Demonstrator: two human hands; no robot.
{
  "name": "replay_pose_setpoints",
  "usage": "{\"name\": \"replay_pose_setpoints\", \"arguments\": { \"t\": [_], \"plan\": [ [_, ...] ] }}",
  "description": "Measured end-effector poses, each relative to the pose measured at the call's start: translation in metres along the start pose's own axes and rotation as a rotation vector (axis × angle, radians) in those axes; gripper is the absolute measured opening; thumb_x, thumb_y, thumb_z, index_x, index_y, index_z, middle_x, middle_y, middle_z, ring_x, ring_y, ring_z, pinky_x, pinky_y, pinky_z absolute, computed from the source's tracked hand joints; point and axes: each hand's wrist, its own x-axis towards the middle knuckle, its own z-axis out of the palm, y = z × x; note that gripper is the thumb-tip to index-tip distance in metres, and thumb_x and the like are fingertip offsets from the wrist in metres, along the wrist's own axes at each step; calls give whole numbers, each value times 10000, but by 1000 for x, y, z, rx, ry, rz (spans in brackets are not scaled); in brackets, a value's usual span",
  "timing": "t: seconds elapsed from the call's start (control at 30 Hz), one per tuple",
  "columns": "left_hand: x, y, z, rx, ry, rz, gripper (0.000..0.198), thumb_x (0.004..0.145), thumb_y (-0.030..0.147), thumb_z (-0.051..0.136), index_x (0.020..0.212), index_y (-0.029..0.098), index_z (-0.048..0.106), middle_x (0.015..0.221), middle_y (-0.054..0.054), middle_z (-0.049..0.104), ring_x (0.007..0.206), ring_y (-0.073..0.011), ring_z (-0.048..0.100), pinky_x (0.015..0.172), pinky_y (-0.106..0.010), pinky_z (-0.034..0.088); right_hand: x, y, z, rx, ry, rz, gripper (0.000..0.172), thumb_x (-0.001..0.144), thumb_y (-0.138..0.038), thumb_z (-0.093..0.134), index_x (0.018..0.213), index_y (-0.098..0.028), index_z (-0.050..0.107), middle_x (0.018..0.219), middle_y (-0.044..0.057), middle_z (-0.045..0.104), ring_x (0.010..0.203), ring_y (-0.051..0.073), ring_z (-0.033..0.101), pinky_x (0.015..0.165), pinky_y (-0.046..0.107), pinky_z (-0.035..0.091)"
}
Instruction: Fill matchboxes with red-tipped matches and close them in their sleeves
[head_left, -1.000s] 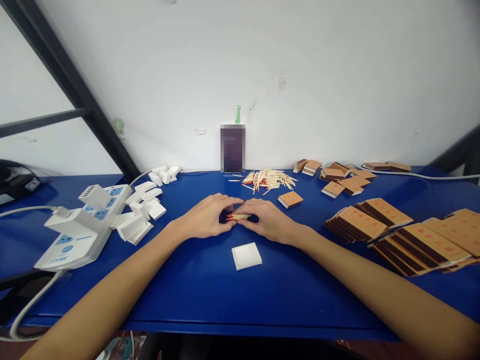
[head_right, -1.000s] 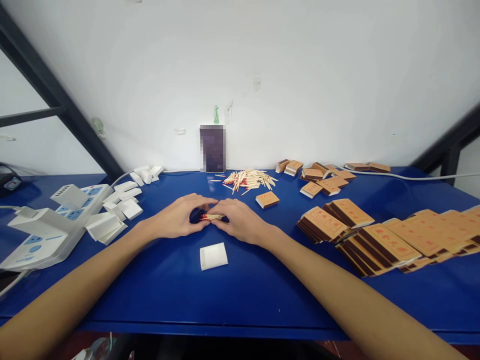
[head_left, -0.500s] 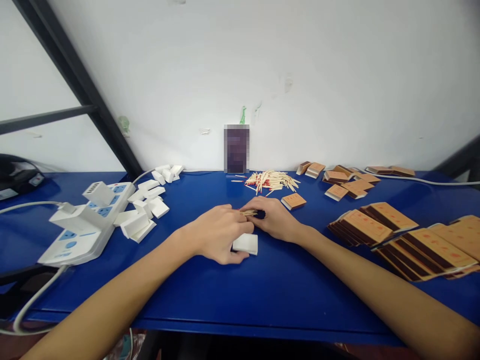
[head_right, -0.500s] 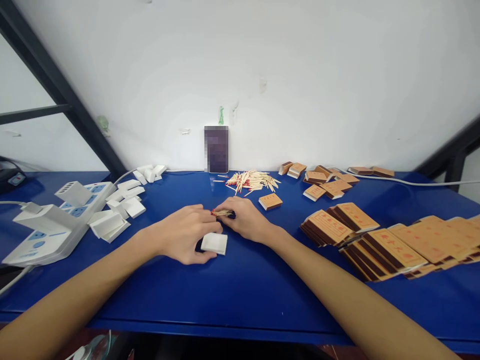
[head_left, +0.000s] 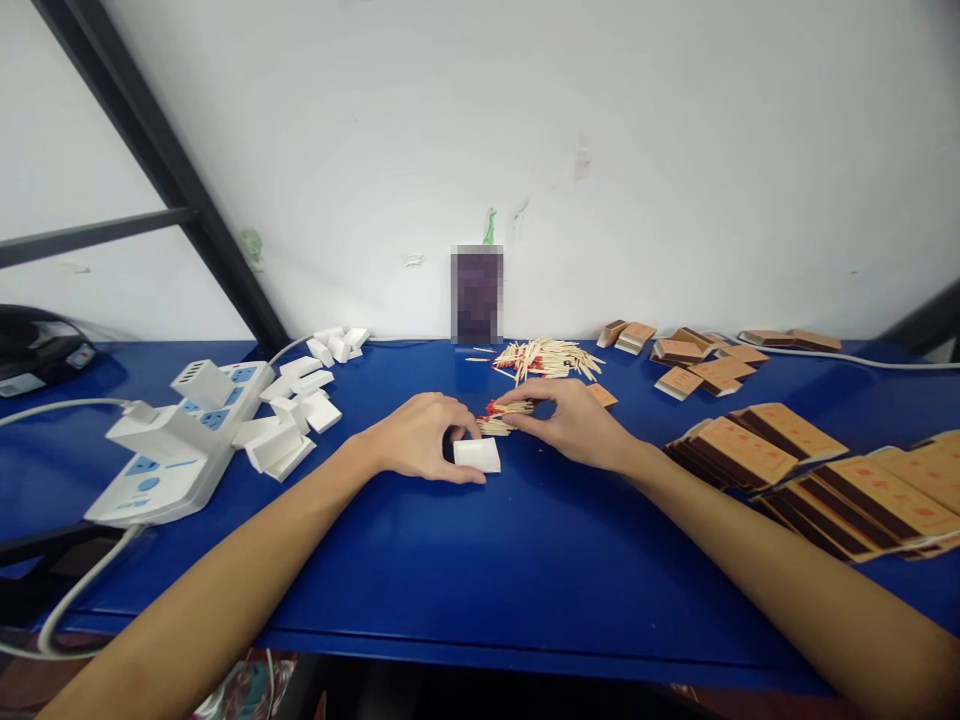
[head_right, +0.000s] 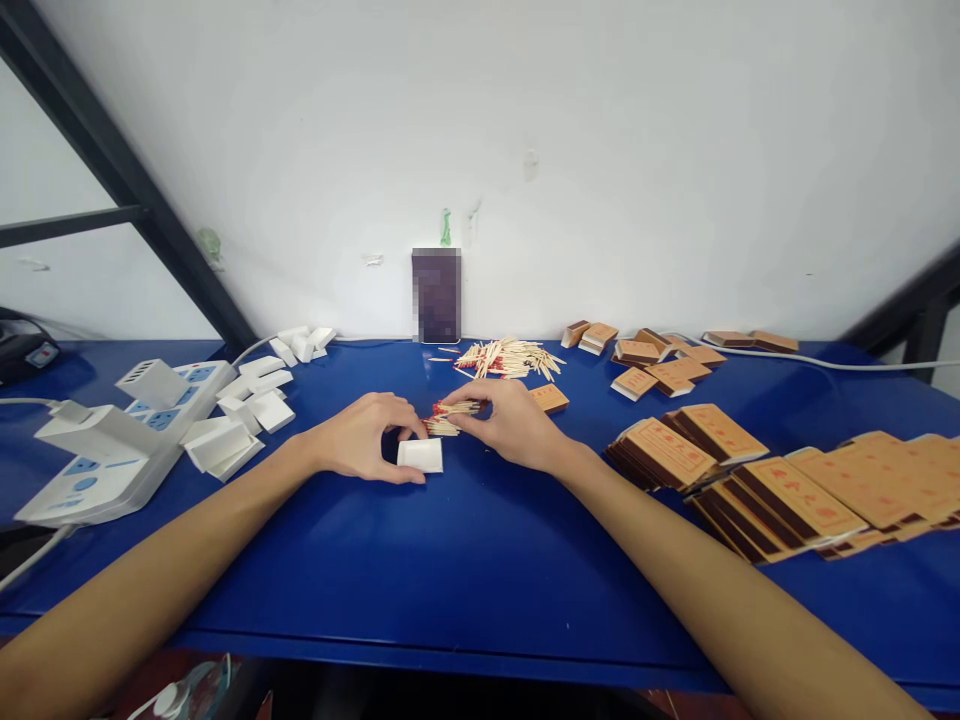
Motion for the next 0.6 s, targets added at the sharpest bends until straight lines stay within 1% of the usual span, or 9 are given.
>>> {"name": "replay_pose_setpoints", "arguments": {
  "t": [0.1, 0.17, 0.3, 0.43, 0.5, 0.6],
  "plan": [
    [0, -3, 3, -79, 29, 3, 441, 672, 572, 766, 887, 190, 721, 769, -8, 672, 652, -133, 573, 618, -256, 389, -1, -11, -9, 39, -88, 26, 196, 867, -355, 641, 982, -244, 755, 965, 20, 767, 874, 185, 697, 768, 313, 531],
    [1, -3, 5, -94, 49, 8, 449, 661, 569, 773, 877, 179, 720, 746, -7, 661, 609, -121, 546, 586, -250, 375, -3, -18, -11, 54, -157, 33, 200, 863, -370, 651, 980, -249, 760, 950, 15, 768, 847, 178, 695, 728, 294, 522],
    [3, -2, 10, -95, 68, 50, 402, 681, 527, 769, 821, 160, 685, 695, 4, 615, 601, -117, 527, 581, -248, 368, -7, -28, -4, 2, -258, -22, 176, 880, -311, 638, 991, -250, 760, 939, 13, 762, 789, 162, 679, 697, 279, 501],
    [5, 2, 13, -76, 72, 63, 378, 701, 515, 745, 735, 163, 610, 673, 15, 565, 604, -118, 513, 588, -255, 371, -10, -31, 9, -137, -283, -116, 163, 897, -245, 624, 996, -255, 753, 937, 27, 752, 850, 186, 665, 756, 307, 495],
    [5, 4, 15, -70, 55, 49, 361, 718, 505, 724, 743, 168, 598, 695, 14, 560, 617, -121, 518, 603, -260, 383, -10, -31, 12, -181, -279, -123, 160, 897, -241, 630, 1000, -259, 751, 932, 32, 748, 884, 200, 652, 760, 314, 494],
    [4, 5, 16, -78, 48, 44, 338, 737, 492, 709, 780, 173, 605, 724, 9, 579, 650, -132, 544, 642, -269, 405, -10, -33, 12, -211, -268, -143, 157, 893, -225, 639, 1004, -255, 746, 916, 36, 740, 872, 201, 640, 756, 316, 492]
  ]
}}
